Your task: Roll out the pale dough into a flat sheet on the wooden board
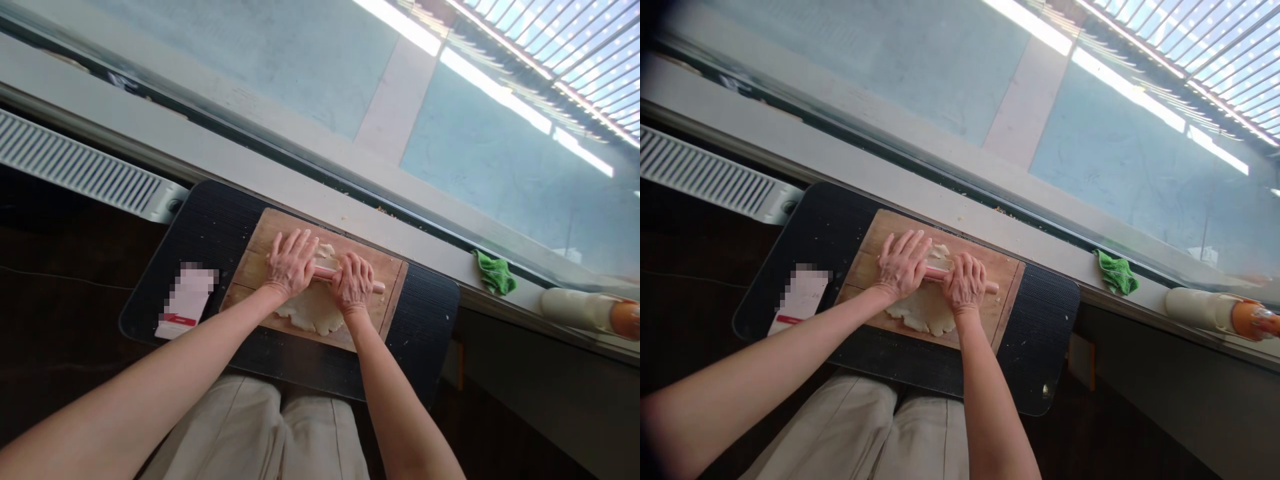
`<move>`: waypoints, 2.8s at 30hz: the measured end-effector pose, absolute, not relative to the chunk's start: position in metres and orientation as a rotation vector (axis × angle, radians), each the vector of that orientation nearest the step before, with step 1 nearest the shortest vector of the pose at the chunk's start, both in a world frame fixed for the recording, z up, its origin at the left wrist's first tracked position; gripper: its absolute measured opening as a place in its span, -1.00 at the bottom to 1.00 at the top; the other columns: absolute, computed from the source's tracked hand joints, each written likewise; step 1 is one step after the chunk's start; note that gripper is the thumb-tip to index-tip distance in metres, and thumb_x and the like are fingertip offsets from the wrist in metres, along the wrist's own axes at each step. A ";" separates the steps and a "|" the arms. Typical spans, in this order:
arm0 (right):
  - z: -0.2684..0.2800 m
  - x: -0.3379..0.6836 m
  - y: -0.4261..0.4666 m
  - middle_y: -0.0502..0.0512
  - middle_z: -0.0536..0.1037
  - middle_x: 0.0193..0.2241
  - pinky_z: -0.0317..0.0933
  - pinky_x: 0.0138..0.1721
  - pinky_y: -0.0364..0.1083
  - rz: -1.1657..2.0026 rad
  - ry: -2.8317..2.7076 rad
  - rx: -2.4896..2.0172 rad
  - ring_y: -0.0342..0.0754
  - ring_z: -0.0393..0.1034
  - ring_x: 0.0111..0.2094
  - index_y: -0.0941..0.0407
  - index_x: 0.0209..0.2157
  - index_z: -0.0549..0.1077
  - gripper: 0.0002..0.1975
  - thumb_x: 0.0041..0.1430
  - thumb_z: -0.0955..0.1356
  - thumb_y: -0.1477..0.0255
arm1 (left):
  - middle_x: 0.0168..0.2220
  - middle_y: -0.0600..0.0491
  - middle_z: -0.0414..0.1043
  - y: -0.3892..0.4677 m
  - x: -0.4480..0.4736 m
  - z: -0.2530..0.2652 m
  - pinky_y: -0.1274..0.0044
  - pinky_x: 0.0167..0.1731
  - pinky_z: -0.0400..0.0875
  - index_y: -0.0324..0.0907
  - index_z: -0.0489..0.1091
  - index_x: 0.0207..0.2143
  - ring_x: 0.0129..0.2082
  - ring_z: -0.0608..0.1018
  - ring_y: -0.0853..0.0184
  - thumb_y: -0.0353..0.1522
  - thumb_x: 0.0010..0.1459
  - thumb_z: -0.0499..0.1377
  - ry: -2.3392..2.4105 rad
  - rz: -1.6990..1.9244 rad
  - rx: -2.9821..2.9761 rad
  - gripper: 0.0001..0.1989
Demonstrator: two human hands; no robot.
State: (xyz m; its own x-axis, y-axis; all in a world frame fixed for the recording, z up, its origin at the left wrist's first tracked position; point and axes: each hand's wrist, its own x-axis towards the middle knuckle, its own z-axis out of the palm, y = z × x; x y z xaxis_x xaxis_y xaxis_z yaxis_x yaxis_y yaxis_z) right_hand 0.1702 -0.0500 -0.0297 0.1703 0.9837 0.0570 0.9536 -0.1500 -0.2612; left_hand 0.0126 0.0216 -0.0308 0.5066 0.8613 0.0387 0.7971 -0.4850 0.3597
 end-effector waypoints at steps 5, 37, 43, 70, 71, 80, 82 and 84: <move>-0.032 0.185 -0.013 0.21 0.30 0.12 -0.04 0.16 0.10 0.161 -1.849 -2.232 0.09 0.11 0.12 0.15 0.09 0.31 -0.57 0.19 0.20 0.44 | 0.29 -0.09 0.07 0.054 0.030 -0.031 0.09 0.24 -0.21 -0.15 0.13 0.23 0.29 0.10 0.07 -0.26 0.21 -0.07 1.471 0.278 2.436 -0.46; -0.014 0.168 -0.072 0.23 0.26 0.15 0.07 0.16 0.10 0.272 -1.592 -2.271 0.04 0.11 0.17 0.14 -0.04 0.42 -0.68 0.28 0.15 0.45 | 0.32 -0.18 -0.04 0.021 0.007 -0.028 0.13 0.23 -0.07 -0.25 0.02 0.27 0.32 0.04 0.09 -0.27 0.21 -0.06 1.516 0.271 2.377 -0.41; -0.024 0.169 -0.043 0.29 0.19 0.22 -0.04 0.18 0.22 0.193 -1.525 -2.447 0.14 0.01 0.24 0.17 0.18 0.23 -0.53 0.25 0.17 0.39 | 0.33 -0.10 -0.03 0.046 0.020 -0.025 0.13 0.28 -0.29 -0.20 0.11 0.24 0.34 -0.02 0.14 -0.35 0.14 -0.02 1.214 0.199 2.573 -0.42; -0.037 0.167 -0.064 0.21 0.29 0.19 -0.08 0.22 0.15 0.148 -1.793 -2.225 0.08 0.08 0.23 0.15 0.14 0.30 -0.56 0.26 0.16 0.40 | 0.28 -0.05 0.10 0.030 0.014 -0.033 0.11 0.25 -0.19 -0.10 0.18 0.21 0.28 0.13 0.09 -0.27 0.16 -0.02 1.356 0.309 2.486 -0.46; -0.037 0.172 -0.051 0.21 0.26 0.20 -0.08 0.22 0.15 0.153 -1.794 -2.241 0.09 0.07 0.24 0.16 0.13 0.31 -0.56 0.25 0.16 0.41 | 0.29 -0.08 0.07 0.042 0.022 -0.033 0.10 0.25 -0.21 -0.13 0.15 0.23 0.29 0.11 0.07 -0.27 0.16 -0.01 1.380 0.303 2.471 -0.44; -0.035 0.161 -0.078 0.18 0.27 0.20 -0.10 0.24 0.13 0.146 -1.808 -2.230 0.06 0.06 0.24 0.16 0.15 0.29 -0.56 0.27 0.15 0.38 | 0.28 -0.07 0.10 0.019 0.012 -0.031 0.12 0.25 -0.22 -0.12 0.16 0.22 0.27 0.14 0.08 -0.27 0.16 -0.03 1.427 0.338 2.423 -0.45; -0.037 0.158 -0.084 0.18 0.29 0.19 -0.11 0.24 0.14 0.136 -1.802 -2.219 0.06 0.08 0.23 0.15 0.15 0.30 -0.56 0.27 0.16 0.37 | 0.26 -0.07 0.13 0.011 0.008 -0.032 0.13 0.25 -0.19 -0.12 0.19 0.20 0.25 0.16 0.08 -0.27 0.17 -0.04 1.428 0.349 2.434 -0.47; -0.038 0.162 -0.072 0.19 0.28 0.19 -0.08 0.22 0.15 0.131 -1.778 -2.231 0.08 0.08 0.23 0.15 0.13 0.32 -0.57 0.26 0.16 0.38 | 0.25 -0.09 0.15 0.022 0.013 -0.033 0.11 0.24 -0.18 -0.14 0.20 0.18 0.24 0.17 0.07 -0.27 0.17 -0.04 1.452 0.358 2.433 -0.48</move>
